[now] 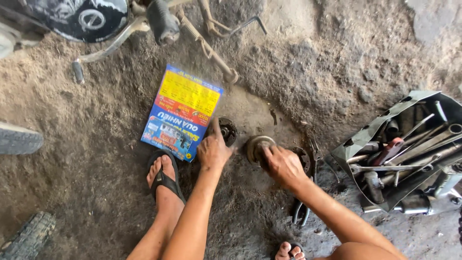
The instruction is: Repairing and assembling motorcycle engine and clutch components.
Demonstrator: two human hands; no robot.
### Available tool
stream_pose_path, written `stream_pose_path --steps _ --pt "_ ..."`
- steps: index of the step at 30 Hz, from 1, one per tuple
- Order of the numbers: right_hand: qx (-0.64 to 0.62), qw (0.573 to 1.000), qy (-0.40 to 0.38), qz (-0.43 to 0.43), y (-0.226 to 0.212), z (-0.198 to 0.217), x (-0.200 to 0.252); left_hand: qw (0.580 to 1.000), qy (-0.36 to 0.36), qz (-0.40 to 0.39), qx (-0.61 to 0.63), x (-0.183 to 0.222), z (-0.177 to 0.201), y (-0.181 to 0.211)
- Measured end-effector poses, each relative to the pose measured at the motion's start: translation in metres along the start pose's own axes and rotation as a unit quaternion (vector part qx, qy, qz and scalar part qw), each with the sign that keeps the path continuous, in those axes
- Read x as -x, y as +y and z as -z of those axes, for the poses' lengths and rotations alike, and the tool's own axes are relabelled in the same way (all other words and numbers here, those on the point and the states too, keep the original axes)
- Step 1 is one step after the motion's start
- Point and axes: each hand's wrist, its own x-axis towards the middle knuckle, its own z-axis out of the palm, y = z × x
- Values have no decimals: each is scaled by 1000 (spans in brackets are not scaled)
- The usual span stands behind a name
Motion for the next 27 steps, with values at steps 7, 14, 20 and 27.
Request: stream_pose_path --steps 7,14,20,27 --pt "-193 976 -4 -97 -13 50 23 996 -89 26 -1 -5 -3 1" --pt "99 980 -50 -163 6 35 46 977 -62 -34 200 9 7 -24" --pt "-6 980 -69 -187 9 46 54 518 -179 -104 830 11 -113 -113" --pt "-62 982 93 -154 27 -1 73 419 -189 -134 878 -2 -93 -89"
